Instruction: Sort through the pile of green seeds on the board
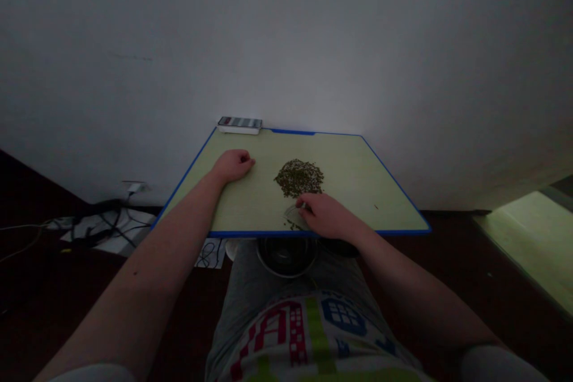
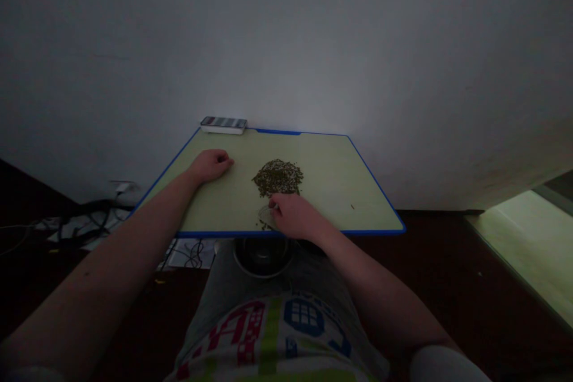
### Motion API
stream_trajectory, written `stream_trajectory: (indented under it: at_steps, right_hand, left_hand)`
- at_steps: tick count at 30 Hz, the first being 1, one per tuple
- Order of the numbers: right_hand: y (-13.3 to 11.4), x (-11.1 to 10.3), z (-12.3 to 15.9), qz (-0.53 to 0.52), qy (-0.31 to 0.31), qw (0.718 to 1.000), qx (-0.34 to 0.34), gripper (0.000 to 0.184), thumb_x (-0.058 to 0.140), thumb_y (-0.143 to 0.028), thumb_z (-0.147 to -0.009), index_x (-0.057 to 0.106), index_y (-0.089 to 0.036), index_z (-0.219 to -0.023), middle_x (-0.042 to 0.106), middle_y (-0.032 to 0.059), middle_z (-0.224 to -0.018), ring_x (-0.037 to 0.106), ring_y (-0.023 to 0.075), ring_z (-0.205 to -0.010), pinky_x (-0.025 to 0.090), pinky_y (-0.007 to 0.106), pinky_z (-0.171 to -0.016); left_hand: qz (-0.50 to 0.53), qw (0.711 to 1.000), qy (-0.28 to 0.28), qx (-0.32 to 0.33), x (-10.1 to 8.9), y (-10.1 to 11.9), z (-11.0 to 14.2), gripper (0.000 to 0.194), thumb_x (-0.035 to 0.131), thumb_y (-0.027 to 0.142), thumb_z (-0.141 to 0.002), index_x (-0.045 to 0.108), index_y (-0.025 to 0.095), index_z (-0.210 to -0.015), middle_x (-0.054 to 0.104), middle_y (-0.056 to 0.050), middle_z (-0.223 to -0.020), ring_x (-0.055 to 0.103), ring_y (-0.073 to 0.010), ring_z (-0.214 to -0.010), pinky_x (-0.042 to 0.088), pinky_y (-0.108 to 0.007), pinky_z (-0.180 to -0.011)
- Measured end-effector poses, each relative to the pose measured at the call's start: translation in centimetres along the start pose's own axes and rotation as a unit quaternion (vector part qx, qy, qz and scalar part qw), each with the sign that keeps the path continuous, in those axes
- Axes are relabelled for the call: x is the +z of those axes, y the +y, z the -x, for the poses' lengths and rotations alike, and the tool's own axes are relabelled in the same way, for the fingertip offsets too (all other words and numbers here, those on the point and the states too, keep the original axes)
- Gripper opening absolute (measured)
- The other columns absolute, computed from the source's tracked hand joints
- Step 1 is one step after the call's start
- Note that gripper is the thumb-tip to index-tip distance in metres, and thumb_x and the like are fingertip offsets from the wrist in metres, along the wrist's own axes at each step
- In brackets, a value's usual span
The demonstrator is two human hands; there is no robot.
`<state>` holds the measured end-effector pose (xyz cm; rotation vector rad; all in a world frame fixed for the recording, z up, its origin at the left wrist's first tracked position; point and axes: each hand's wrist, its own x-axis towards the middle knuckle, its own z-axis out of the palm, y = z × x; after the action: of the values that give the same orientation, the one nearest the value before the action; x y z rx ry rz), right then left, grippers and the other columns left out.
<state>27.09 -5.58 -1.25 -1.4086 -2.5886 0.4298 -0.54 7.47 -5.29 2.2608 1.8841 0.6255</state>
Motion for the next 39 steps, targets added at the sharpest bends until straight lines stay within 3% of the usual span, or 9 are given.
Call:
stream_trajectory:
  at_steps: [6,10,16,21,26,39]
  right_hand:
    - [-0.2,0.1,0.9,-0.027,0.001,1.000,0.017,0.020,0.048,-0.023,-0.084,0.063,-0.017,-0.096,0.068,0.0063,-0.083,0.057,0.0143,-0.069,0.036,0.024,-0.062]
    - [0.0,-0.7,0.9,-0.045,0.014,0.999,-0.009,0.023,0.046,-0.020,-0.086,0.062,-0.017,-0.102,0.068,0.0070,-0.093,0.058,0.0154,-0.078,0.038,0.025,-0.069]
    - [-1.2,-2.2,-1.6,-0.055,-0.026,0.991,-0.120,0.038,0.038,-0.008,-0.084,0.056,-0.017,-0.116,0.066,0.0059,-0.096,0.058,0.0149,-0.084,0.039,0.026,-0.076]
    - [-2.8,-1.1,-4.7,0.013,-0.087,0.974,-0.206,0.041,0.041,-0.007,-0.080,0.059,-0.020,-0.115,0.067,0.0079,-0.104,0.059,0.0183,-0.091,0.041,0.028,-0.077]
    - [-2.6,-0.1,-5.4,0.040,-0.109,0.971,-0.211,0.040,0.042,-0.008,-0.080,0.061,-0.020,-0.113,0.067,0.0085,-0.106,0.061,0.0196,-0.093,0.042,0.028,-0.077]
    - [-1.5,-0.1,-2.3,0.005,-0.074,0.989,-0.125,0.040,0.041,-0.010,-0.082,0.062,-0.020,-0.114,0.067,0.0085,-0.108,0.062,0.0187,-0.095,0.043,0.027,-0.081]
  left_hand:
    - [-0.009,1.000,0.000,0.007,0.0,0.0,-0.1,0.035,0.044,0.047,-0.075,0.064,0.018,-0.073,0.062,-0.005,-0.068,0.051,-0.0159,-0.063,0.037,-0.028,-0.059]
    - [-0.012,1.000,0.005,0.010,0.1,-0.2,-0.1,0.035,0.044,0.047,-0.076,0.064,0.018,-0.073,0.062,-0.006,-0.069,0.051,-0.0158,-0.063,0.036,-0.028,-0.058]
    - [-0.014,1.000,0.003,0.012,0.2,-0.3,-0.2,0.036,0.044,0.048,-0.076,0.064,0.017,-0.072,0.062,-0.006,-0.068,0.051,-0.0161,-0.062,0.036,-0.028,-0.057]
    - [-0.015,1.000,0.003,0.013,0.2,-0.2,-0.1,0.036,0.044,0.047,-0.076,0.065,0.017,-0.073,0.063,-0.006,-0.069,0.052,-0.0173,-0.064,0.036,-0.029,-0.058]
    - [-0.002,1.000,0.000,0.011,-0.1,0.1,0.1,0.036,0.044,0.047,-0.076,0.064,0.017,-0.072,0.062,-0.005,-0.068,0.050,-0.0156,-0.061,0.035,-0.028,-0.057]
    - [-0.010,1.000,0.010,0.003,0.3,-0.3,-0.1,0.036,0.045,0.048,-0.075,0.065,0.018,-0.073,0.062,-0.005,-0.068,0.051,-0.0165,-0.064,0.036,-0.028,-0.059]
